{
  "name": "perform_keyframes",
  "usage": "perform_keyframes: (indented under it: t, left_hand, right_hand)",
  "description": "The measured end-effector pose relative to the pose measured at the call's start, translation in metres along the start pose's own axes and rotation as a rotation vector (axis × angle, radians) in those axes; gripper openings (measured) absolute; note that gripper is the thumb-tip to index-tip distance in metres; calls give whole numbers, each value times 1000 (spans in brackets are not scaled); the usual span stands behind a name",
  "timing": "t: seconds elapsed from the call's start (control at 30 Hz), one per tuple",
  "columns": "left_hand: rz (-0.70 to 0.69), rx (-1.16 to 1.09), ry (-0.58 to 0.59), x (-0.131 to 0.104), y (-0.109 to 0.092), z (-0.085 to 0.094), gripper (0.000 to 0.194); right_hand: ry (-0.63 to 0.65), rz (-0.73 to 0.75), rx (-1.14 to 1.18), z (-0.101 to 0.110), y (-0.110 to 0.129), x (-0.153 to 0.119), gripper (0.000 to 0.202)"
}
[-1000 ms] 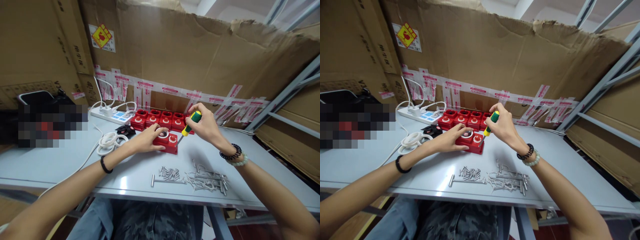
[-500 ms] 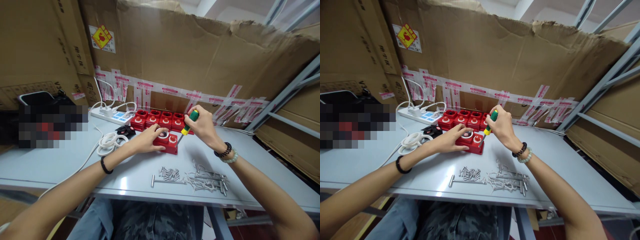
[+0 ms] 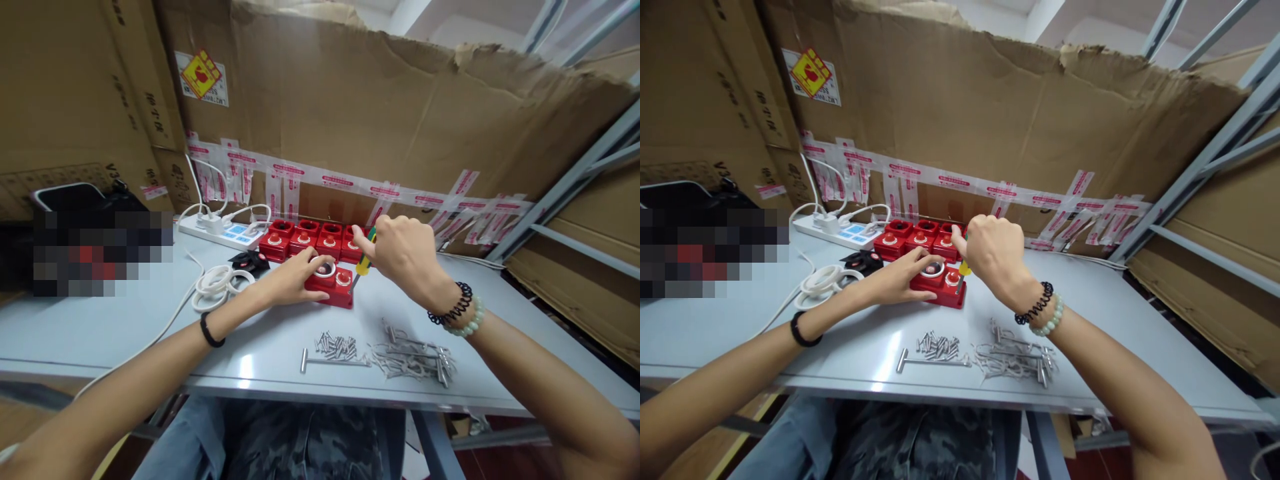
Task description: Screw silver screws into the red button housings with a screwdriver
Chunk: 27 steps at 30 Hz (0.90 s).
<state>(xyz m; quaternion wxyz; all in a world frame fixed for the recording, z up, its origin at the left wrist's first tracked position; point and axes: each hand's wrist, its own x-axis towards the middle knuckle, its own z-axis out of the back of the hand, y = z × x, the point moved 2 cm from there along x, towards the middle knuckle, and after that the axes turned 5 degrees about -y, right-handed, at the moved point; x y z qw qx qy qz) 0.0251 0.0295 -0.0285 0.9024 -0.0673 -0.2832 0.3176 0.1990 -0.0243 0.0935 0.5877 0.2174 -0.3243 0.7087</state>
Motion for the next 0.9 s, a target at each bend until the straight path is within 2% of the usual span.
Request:
perform_keyframes:
  t: [0.1,0.27,0.33,0.43,0.5,0.63,0.67,0.73,0.87,0.9]
  left_hand:
    - [-8,13,6,0,0,0,65]
    - [-14,15,16,1,2,-1,66]
    - [-28,10,29,2,3,-2,65]
    - [-52,10,43,3,3,-3,65]
    - [-50,23,32,3,3,-3,65]
    - [-48,44,18,1,3,-4,65]
    - [-44,47,16,1,3,-5,65]
    - [-31,52,11,0,3,-5,65]
    - [-25,56,13,2,4,-6,67]
    - [-30,55,16,2,4,-6,67]
  right_hand:
    - [76,11,-33,1,3,5,42]
    - [200,167,78,3,6,9,22]
    - [243,235,177,5,2,9,19]
    - [385,407,426,11,-5,9,13]
    - [456,438,477,13,-9,9,12]
    - [327,187,156,9,-16,13,28]
    - [310,162,99,8,-16,14,32]
    - [335,217,104,6,-15,14,34]
    - [433,439,339,16,-16,13,24]
    - [457,503,432,21,-17,12,27]
